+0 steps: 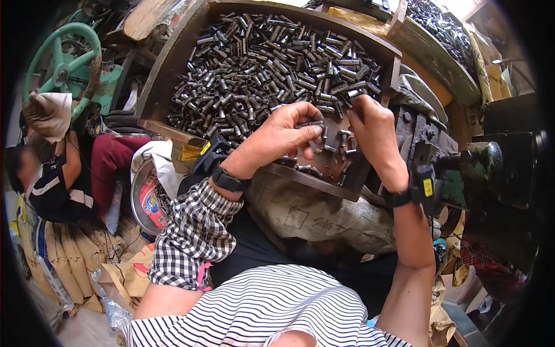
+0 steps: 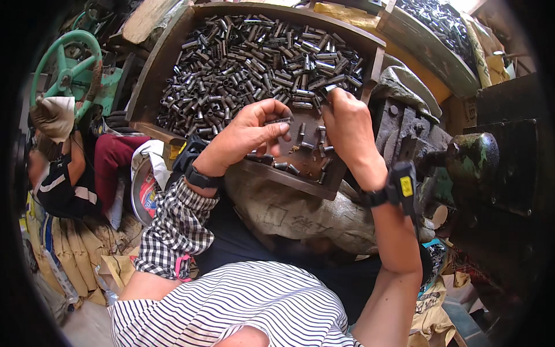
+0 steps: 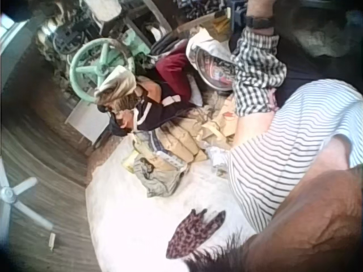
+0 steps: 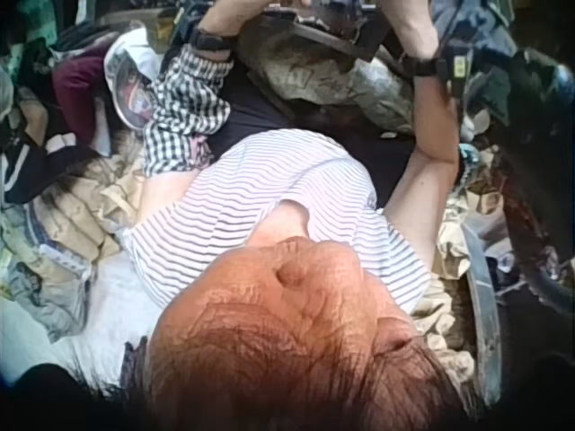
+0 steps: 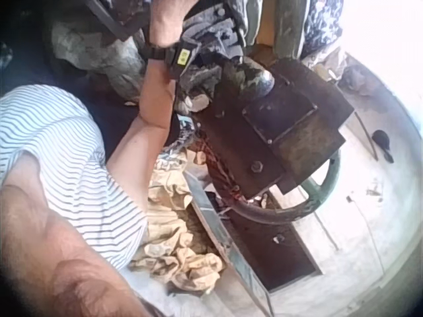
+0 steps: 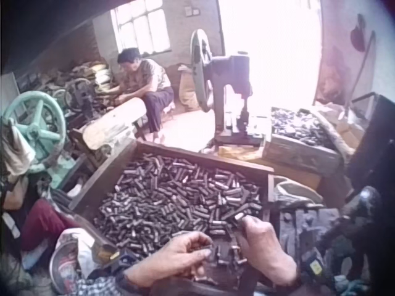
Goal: Manually sorting and assembling small metal pins or tubes using a press jig.
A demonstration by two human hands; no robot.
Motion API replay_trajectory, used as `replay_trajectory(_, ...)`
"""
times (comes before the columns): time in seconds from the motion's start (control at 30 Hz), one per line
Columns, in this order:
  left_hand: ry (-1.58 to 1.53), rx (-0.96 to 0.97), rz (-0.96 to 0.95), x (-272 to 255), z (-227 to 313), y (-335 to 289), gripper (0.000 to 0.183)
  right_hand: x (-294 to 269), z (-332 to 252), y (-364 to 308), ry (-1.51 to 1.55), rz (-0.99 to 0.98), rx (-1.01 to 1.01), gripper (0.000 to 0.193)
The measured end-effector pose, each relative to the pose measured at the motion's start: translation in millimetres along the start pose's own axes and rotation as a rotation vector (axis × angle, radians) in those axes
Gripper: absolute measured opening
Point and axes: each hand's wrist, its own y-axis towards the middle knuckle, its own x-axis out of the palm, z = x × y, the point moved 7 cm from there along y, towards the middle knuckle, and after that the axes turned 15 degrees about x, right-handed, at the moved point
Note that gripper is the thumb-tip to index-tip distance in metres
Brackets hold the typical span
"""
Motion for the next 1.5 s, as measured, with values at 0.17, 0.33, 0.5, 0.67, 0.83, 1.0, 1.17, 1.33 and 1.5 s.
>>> replay_trajectory(0.17, 0.516, 0.193, -0.068, 7, 4, 9, 0.024, 41, 0, 12, -0.377, -0.039, -0.031, 0.009)
replay_trajectory(0.33, 1.056, 0.666, -0.165, 41, 3, 15, 0.023, 20, -2, 1, -0.282, 0.006, -0.030, 0.015)
replay_trajectory(0.5, 1.290, 0.538, -0.304, 55, -22, 24, 0.019, -17, 3, -30, 0.158, 0.003, 0.130, 0.025)
replay_trajectory(0.67, 1.301, 0.508, -0.306, 56, -21, 20, 0.015, -32, 16, -68, 0.306, -0.144, 0.235, 0.030)
replay_trajectory(0.83, 0.947, 0.553, -0.091, 50, -4, 23, 0.019, -26, 39, -88, 0.986, -0.279, 0.629, 0.014)
replay_trajectory(1.0, -0.065, 0.004, -0.012, 53, -21, 23, 0.008, -22, 47, -85, 1.200, -0.280, 0.682, 0.011)
replay_trajectory(1.17, -0.232, -0.001, 0.045, 51, -28, 23, 0.015, -18, 52, -87, 1.247, -0.275, 0.709, 0.012)
replay_trajectory(1.33, -0.295, 0.002, 0.076, 56, -33, 21, 0.015, -11, 51, -90, 1.276, -0.283, 0.738, 0.015)
replay_trajectory(1.5, -0.354, 0.015, 0.113, 58, -32, 21, 0.013, -7, 54, -93, 1.318, -0.307, 0.758, 0.014)
